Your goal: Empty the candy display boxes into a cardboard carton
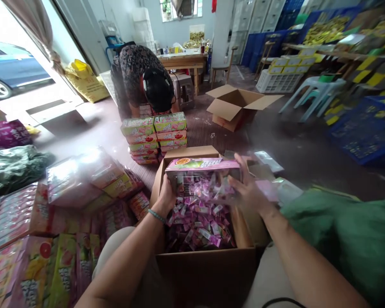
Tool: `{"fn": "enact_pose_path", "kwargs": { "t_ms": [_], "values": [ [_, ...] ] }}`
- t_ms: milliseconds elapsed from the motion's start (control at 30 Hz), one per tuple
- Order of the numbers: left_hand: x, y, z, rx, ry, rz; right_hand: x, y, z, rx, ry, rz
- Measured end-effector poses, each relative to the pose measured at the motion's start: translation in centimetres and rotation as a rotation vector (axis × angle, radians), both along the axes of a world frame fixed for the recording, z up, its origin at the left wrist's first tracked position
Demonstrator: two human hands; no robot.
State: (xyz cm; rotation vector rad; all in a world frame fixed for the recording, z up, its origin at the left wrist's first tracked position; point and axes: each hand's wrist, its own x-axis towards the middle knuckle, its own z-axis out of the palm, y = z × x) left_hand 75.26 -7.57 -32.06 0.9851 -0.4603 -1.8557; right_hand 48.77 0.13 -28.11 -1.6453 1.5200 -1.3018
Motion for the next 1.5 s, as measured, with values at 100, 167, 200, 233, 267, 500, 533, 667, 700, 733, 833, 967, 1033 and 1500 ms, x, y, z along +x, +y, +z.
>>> {"fn": "enact_pose_path", "kwargs": {
  "t_ms": [100, 167, 200, 233, 267, 500, 533, 667, 700, 733, 833, 967, 1033, 1500],
  "values": [
    [0.3, -0.4, 0.4, -0.138, 0.017, -0.021, 0.1, -0.2, -0.1, -0.023, -0.046, -0.073],
    [0.7, -0.6, 0.9, -0.23, 0.021, 0.059, 0.1, -0.4, -0.5, 0.017, -0.094, -0.051],
    [0.9, -0.7, 1.2, -0.276, 0.027, 0.106, 0.0, -0.4, -0.9, 0.052, -0.128, -0.02],
    [1.3, -0.8, 1.5, -0.314, 0.04, 0.137, 0.0, -0.5, -1.3, 0.093, -0.169, 0.014],
    [1.7, -0.9, 2.0, -0.338, 0.061, 0.143, 0.0, -0.6, -1.7, 0.137, -0.219, 0.037],
    [4.6, -2.0, 4.0, -0.305, 0.201, 0.141, 0.5, -0.8, -4.5, 0.391, -0.637, -0.02],
    [4.7, -2.1, 3.8, -0.27, 0.19, 0.138, 0.8, -0.7, -4.7, 0.367, -0.663, -0.045],
    [4.6, -2.1, 1.7, 0.071, -0.011, 0.109, 2.3, -0.4, -5.2, 0.295, -0.696, -0.046],
    [4.5, -2.0, 1.2, 0.133, -0.035, 0.051, 2.6, -0.3, -5.4, 0.28, -0.688, -0.032],
    [4.4, -1.8, 0.8, 0.158, -0.024, -0.015, 3.0, -0.2, -5.6, 0.282, -0.667, -0.001],
    [4.3, -1.5, 0.3, 0.106, 0.129, -0.122, 3.6, -0.1, -6.4, 0.353, -0.589, 0.098],
    [4.4, -1.7, 0.5, 0.023, 0.286, -0.129, 3.3, -0.3, -6.8, 0.39, -0.631, 0.085],
    [4.2, -1.9, 0.6, -0.009, 0.332, -0.124, 2.9, -0.3, -6.8, 0.433, -0.645, 0.108],
    [2.8, -1.3, 2.5, 0.038, 0.403, -0.07, 2.5, 0.4, -6.2, 0.462, -0.757, 0.109]
  ]
}}
